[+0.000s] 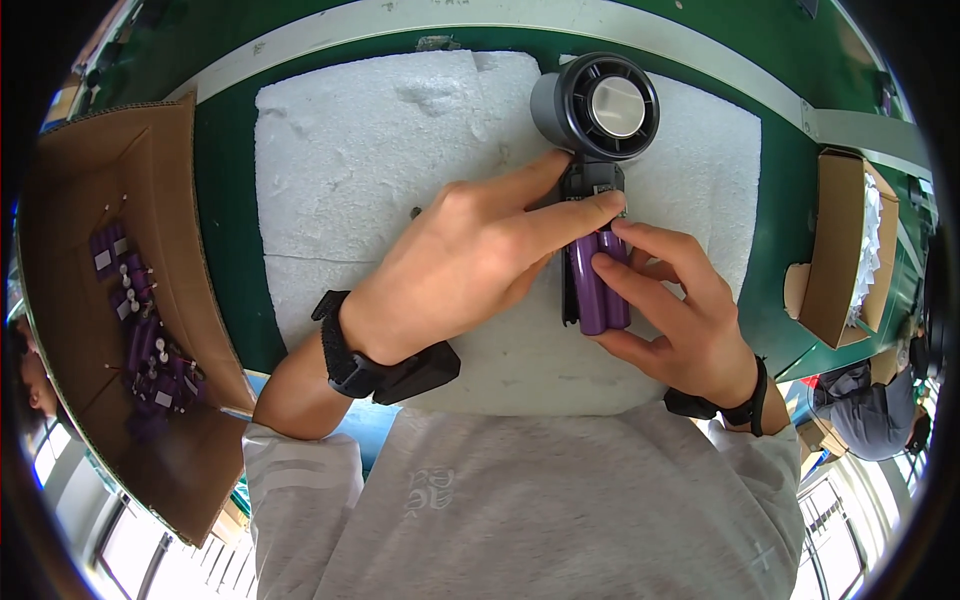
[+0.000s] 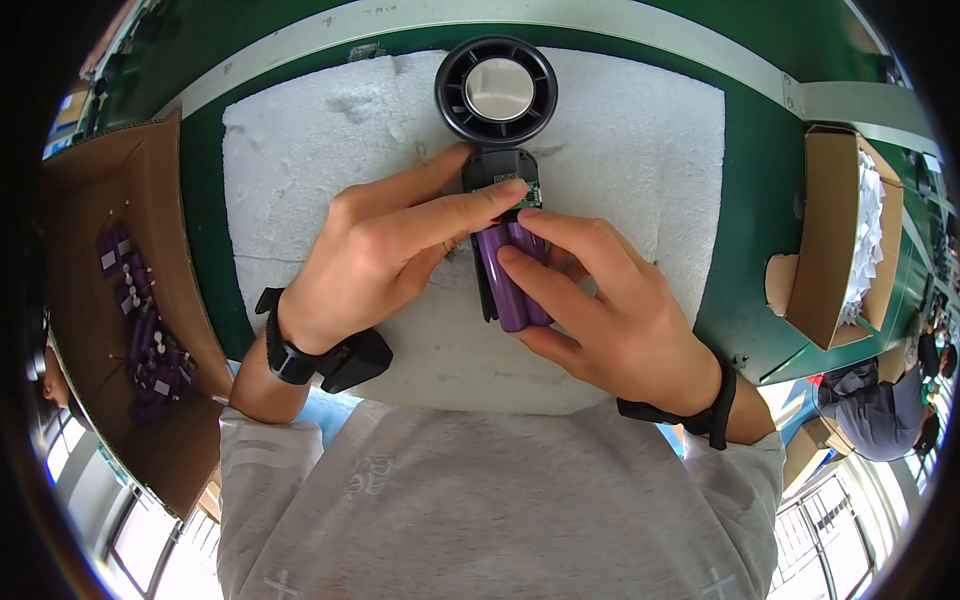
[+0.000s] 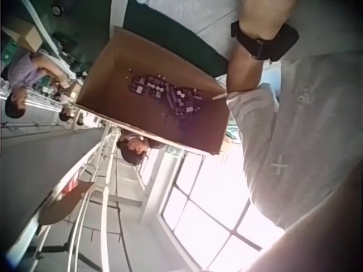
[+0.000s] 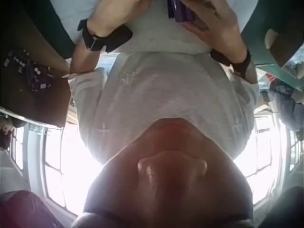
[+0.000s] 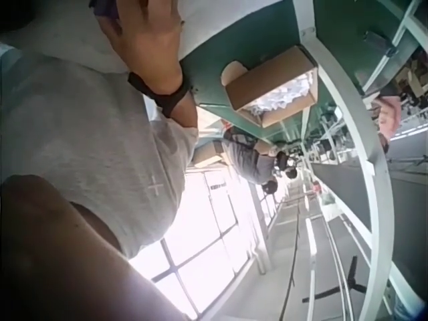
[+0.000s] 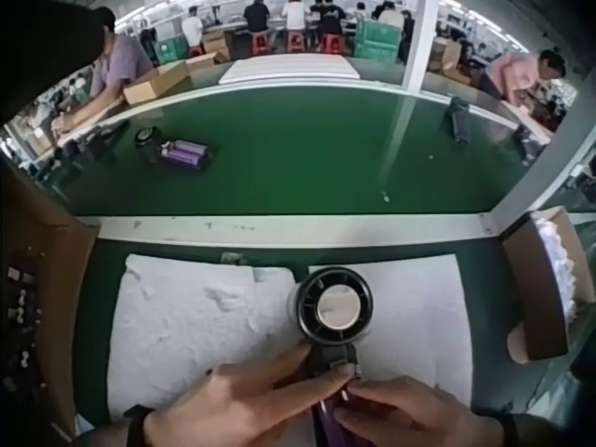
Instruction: Assemble an electronic device by connecting a circuit board to a battery and housing.
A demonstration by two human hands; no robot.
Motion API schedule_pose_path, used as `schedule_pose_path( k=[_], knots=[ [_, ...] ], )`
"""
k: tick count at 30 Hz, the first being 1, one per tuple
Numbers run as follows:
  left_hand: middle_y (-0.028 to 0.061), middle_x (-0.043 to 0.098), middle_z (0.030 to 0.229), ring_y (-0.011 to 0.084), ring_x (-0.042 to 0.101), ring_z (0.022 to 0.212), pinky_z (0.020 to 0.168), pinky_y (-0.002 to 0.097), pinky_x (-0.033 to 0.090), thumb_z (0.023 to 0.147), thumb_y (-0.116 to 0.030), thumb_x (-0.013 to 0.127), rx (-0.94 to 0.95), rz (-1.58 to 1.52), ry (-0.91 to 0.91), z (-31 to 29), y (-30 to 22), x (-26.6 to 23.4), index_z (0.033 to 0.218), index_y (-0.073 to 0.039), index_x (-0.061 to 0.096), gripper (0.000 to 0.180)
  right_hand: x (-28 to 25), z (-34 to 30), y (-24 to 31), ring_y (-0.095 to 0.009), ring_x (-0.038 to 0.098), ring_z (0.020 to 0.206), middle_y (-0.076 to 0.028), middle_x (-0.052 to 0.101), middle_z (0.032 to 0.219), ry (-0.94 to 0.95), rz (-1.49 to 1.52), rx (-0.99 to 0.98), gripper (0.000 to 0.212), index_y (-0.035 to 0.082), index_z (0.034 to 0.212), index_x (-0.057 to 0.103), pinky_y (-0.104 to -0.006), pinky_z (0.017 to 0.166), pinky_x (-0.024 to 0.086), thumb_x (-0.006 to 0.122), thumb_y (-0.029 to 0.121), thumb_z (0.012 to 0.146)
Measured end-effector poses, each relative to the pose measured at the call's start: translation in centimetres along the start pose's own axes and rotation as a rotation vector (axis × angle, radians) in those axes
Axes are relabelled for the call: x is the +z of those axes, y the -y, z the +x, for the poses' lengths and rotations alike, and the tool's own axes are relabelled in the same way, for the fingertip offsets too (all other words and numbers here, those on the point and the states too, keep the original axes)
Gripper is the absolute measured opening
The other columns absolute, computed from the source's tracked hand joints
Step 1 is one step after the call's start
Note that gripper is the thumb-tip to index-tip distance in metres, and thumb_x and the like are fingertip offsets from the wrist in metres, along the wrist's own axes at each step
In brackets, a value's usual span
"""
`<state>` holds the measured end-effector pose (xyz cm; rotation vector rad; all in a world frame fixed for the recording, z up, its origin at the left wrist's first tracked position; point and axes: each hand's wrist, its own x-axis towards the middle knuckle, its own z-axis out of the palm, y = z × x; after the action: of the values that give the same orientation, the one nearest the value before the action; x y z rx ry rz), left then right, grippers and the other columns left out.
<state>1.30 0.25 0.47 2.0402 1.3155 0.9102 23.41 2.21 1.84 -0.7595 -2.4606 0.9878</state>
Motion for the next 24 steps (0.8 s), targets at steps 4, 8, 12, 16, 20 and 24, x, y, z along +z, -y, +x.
schedule_pose_path(
  k=[4,8,12,16,20,24],
  knots=[
    [0.0189,0.065,0.105,0.0286,0.068,0.079,0.065,0.032,0.057,0.075,0.008,0.068,-0.002,-0.007,0.0,-0.03,-0.01,0.03,0.112,-0.008,0.069,0.04,0.34,-0.05,-0.16,-0.024,0.062,0.09,-0.019,0.052,0.125,-0.041,-0.002,-0.014,0.056,-0.003,0.105,0.066,-0.0313,0.071,0.057,0.085,0.002,0.052],
    [0.0181,0.065,0.104,0.028,0.068,0.079,0.064,0.0317,0.056,0.075,0.007,0.068,0.003,-0.02,-0.016,-0.06,0.07,0.16,0.111,-0.008,0.069,0.039,0.6,-0.18,0.04,-0.024,0.062,0.086,-0.02,0.052,0.125,-0.066,-0.029,-0.019,0.055,-0.003,0.103,0.066,-0.0315,0.07,0.058,0.085,0.002,0.052],
    [0.017,0.066,0.101,0.0274,0.068,0.077,0.063,0.0311,0.056,0.076,0.005,0.069,0.014,-0.047,-0.028,-0.07,0.36,0.22,0.111,-0.008,0.069,0.037,0.6,-0.17,0.11,-0.022,0.061,0.084,-0.02,0.052,0.125,-0.055,-0.024,-0.002,0.054,-0.004,0.103,0.067,-0.0306,0.069,0.057,0.085,0.002,0.053],
    [0.0163,0.066,0.098,0.0269,0.068,0.075,0.062,0.0307,0.056,0.077,0.004,0.069,0.018,-0.068,-0.031,0.08,0.44,0.12,0.11,-0.007,0.069,0.035,0.31,0.02,-0.19,-0.021,0.06,0.081,-0.02,0.052,0.124,-0.056,0.059,0.003,0.054,-0.004,0.103,0.067,-0.0294,0.068,0.056,0.086,0.003,0.053],
    [0.0157,0.066,0.097,0.0263,0.068,0.074,0.061,0.0306,0.055,0.077,0.003,0.069,0.012,-0.075,-0.039,-0.06,0.32,0.19,0.109,-0.007,0.07,0.034,0.12,0.01,-0.07,-0.02,0.06,0.079,-0.019,0.053,0.124,-0.031,0.052,0.002,0.053,-0.005,0.104,0.067,-0.0289,0.067,0.055,0.086,0.004,0.055],
    [0.0153,0.066,0.097,0.0256,0.068,0.074,0.061,0.0306,0.055,0.077,0.003,0.069,0.026,-0.07,-0.061,-0.18,0.59,0.35,0.108,-0.006,0.07,0.032,0.38,0.02,0.01,-0.02,0.06,0.078,-0.02,0.052,0.124,-0.03,0.044,0.016,0.054,-0.005,0.104,0.067,-0.0296,0.067,0.055,0.085,0.002,0.053]
  ],
)
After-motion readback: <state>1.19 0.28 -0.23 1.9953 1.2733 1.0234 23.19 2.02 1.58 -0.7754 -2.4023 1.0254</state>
